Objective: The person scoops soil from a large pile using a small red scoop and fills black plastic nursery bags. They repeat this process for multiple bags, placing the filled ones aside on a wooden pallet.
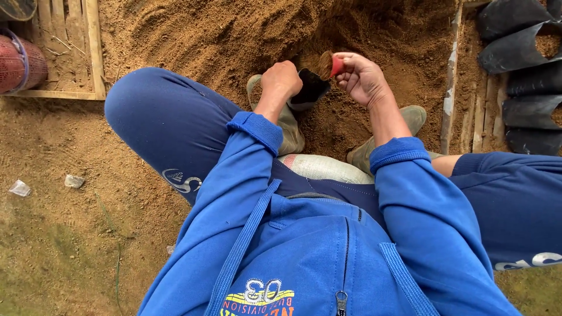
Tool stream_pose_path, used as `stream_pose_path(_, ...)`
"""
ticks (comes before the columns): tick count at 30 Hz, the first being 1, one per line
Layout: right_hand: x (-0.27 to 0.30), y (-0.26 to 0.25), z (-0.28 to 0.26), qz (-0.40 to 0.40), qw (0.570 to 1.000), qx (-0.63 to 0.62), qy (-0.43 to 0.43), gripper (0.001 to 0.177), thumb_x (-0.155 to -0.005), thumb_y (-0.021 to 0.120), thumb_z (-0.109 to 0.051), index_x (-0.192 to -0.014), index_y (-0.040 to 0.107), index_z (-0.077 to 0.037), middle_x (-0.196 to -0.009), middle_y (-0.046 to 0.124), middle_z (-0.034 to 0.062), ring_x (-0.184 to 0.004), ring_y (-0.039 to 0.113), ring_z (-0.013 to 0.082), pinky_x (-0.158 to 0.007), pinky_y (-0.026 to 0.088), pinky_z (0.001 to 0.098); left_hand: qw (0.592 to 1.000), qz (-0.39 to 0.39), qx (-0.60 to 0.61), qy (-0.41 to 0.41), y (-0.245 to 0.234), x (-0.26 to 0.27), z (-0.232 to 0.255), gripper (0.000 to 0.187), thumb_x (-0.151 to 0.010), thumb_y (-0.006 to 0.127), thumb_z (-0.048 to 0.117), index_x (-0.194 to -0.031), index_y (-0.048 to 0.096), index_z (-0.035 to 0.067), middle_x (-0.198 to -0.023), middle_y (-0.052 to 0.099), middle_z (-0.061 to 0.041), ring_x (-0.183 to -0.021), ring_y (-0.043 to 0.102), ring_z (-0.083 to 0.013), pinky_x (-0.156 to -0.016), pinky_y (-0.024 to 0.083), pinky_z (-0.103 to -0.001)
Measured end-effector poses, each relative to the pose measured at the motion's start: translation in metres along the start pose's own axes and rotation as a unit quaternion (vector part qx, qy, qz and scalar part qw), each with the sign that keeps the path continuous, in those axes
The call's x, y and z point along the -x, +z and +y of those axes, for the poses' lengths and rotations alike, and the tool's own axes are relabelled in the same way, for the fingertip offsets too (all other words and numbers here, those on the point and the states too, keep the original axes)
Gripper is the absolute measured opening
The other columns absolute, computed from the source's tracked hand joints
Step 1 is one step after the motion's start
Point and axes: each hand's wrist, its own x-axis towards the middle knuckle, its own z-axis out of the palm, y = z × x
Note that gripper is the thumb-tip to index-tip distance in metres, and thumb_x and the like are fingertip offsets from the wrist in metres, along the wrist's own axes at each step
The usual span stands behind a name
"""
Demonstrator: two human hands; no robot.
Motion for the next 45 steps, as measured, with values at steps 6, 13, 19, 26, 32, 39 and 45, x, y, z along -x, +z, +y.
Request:
stream_pose_path(6, 0.002, 0.025, -0.009, -0.069, 0.865, 0.475, -0.147, 0.026, -0.089, 0.062, -0.017, -0.109, 0.078, -0.013, -0.107, 0.075, 0.0031, -0.093, 0.066, 0.0139, -0.078, 0.057, 0.0292, 1.000, 0.011, 0.002, -0.011, -0.002, 0.003, 0.005, 0.030, -0.100, 0.058, 0.025, -0.123, 0.063, 0.006, -0.120, 0.069, -0.013, -0.106, 0.068, -0.0317, -0.086, 0.057, -0.046)
stream_pose_path(13, -0.004, 0.019, -0.026, -0.022, 0.825, 0.480, -0.297, 0.020, -0.094, 0.065, -0.013, -0.109, 0.077, -0.013, -0.095, 0.072, 0.0019, -0.082, 0.059, 0.0123, -0.066, 0.051, 0.0281, 1.000, 0.011, 0.009, -0.016, -0.001, 0.001, 0.002, 0.026, -0.098, 0.056, 0.015, -0.122, 0.063, 0.007, -0.116, 0.070, -0.011, -0.100, 0.069, -0.0285, -0.083, 0.059, -0.043)
stream_pose_path(19, -0.034, -0.037, -0.013, 0.169, 0.974, 0.116, -0.093, 0.025, -0.102, 0.057, -0.013, -0.122, 0.068, -0.004, -0.099, 0.072, 0.0098, -0.057, 0.062, 0.0049, -0.045, 0.053, 0.0143, 1.000, -0.009, -0.010, -0.012, -0.005, 0.002, 0.003, 0.030, -0.099, 0.055, 0.014, -0.126, 0.064, 0.005, -0.123, 0.070, -0.014, -0.109, 0.068, -0.0339, -0.089, 0.058, -0.047)
stream_pose_path(26, -0.087, -0.063, -0.003, 0.343, 0.939, 0.029, -0.016, 0.029, -0.102, 0.046, -0.020, -0.123, 0.064, -0.010, -0.094, 0.071, 0.0080, -0.059, 0.065, 0.0098, -0.051, 0.061, 0.0192, 0.999, -0.029, -0.037, -0.007, -0.008, 0.000, 0.007, 0.028, -0.096, 0.054, 0.010, -0.120, 0.067, 0.003, -0.119, 0.071, -0.017, -0.105, 0.069, -0.0374, -0.084, 0.059, -0.048)
stream_pose_path(32, -0.132, -0.064, -0.010, 0.379, 0.923, 0.052, -0.035, 0.026, -0.103, 0.050, -0.027, -0.116, 0.063, -0.010, -0.094, 0.073, 0.0098, -0.056, 0.068, 0.0107, -0.049, 0.065, 0.0200, 0.998, -0.039, -0.050, -0.007, -0.010, -0.005, 0.007, 0.022, -0.093, 0.055, 0.007, -0.107, 0.071, 0.003, -0.106, 0.074, -0.015, -0.094, 0.071, -0.0356, -0.074, 0.058, -0.047)
stream_pose_path(39, -0.157, -0.037, -0.013, 0.339, 0.937, 0.083, -0.008, 0.030, -0.103, 0.053, -0.021, -0.126, 0.065, -0.006, -0.093, 0.075, 0.0103, -0.058, 0.071, 0.0095, -0.052, 0.069, 0.0189, 0.996, -0.070, -0.061, -0.010, -0.012, -0.009, 0.005, 0.022, -0.095, 0.058, 0.017, -0.108, 0.072, 0.005, -0.106, 0.076, -0.012, -0.091, 0.073, -0.0317, -0.074, 0.060, -0.044)
stream_pose_path(45, -0.145, -0.004, 0.005, 0.287, 0.956, 0.062, 0.025, 0.029, -0.105, 0.053, -0.023, -0.126, 0.064, -0.007, -0.096, 0.073, 0.0105, -0.061, 0.070, 0.0113, -0.053, 0.068, 0.0215, 0.993, -0.102, -0.055, -0.004, -0.020, -0.004, 0.007, 0.030, -0.094, 0.060, 0.021, -0.118, 0.069, 0.006, -0.117, 0.073, -0.013, -0.104, 0.071, -0.0339, -0.082, 0.059, -0.046)
